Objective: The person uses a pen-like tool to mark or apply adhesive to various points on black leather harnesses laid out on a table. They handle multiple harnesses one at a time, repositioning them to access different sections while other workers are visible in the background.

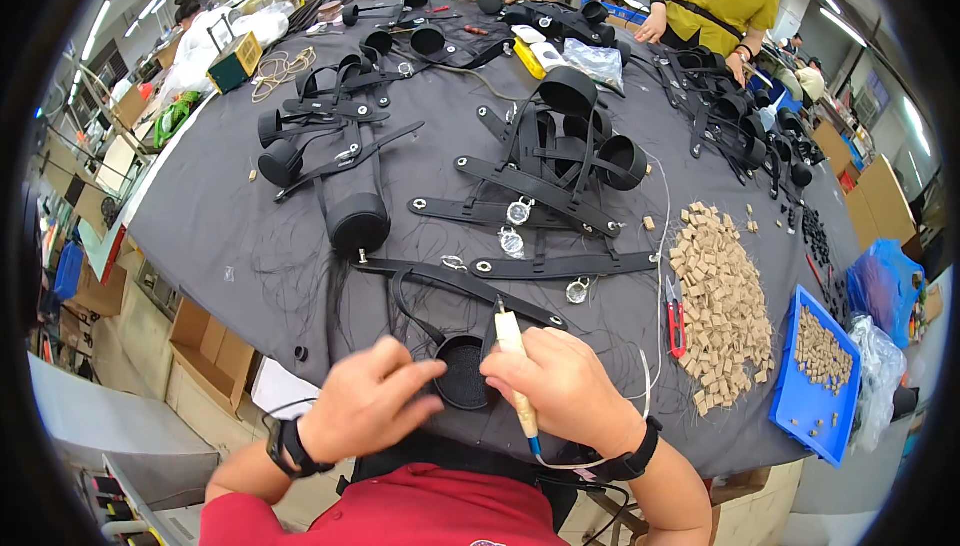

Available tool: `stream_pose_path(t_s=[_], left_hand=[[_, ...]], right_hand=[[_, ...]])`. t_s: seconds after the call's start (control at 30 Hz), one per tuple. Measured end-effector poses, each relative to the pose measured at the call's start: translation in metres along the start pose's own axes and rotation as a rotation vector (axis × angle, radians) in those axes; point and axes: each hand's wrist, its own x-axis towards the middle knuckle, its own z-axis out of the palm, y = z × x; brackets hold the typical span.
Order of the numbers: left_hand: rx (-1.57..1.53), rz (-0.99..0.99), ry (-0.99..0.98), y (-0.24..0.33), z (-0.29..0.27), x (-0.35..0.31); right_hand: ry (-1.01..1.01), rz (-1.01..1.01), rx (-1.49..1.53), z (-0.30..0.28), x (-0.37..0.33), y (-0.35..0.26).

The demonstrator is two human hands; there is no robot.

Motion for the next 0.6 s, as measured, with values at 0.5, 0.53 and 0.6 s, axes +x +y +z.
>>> stream_pose_path(t_s=[0.5, 0.53, 0.6], left_hand=[[0.087, 0.097, -0.005, -0.031, 0.009, -0.028], [0.086, 0.085, -0.028, -0.029, 0.009, -0.028], [0.092, 0.1, -0.033, -0.026, 0.01, -0.023]], right_hand=[[-0.197, -0.104, -0.071, -0.013, 0.0, -0.026], [-0.163, -0.12, -0.074, -0.016, 0.001, -0.027], [-0.233, -0.121, -0.12, -0.017, 0.007, -0.029]])
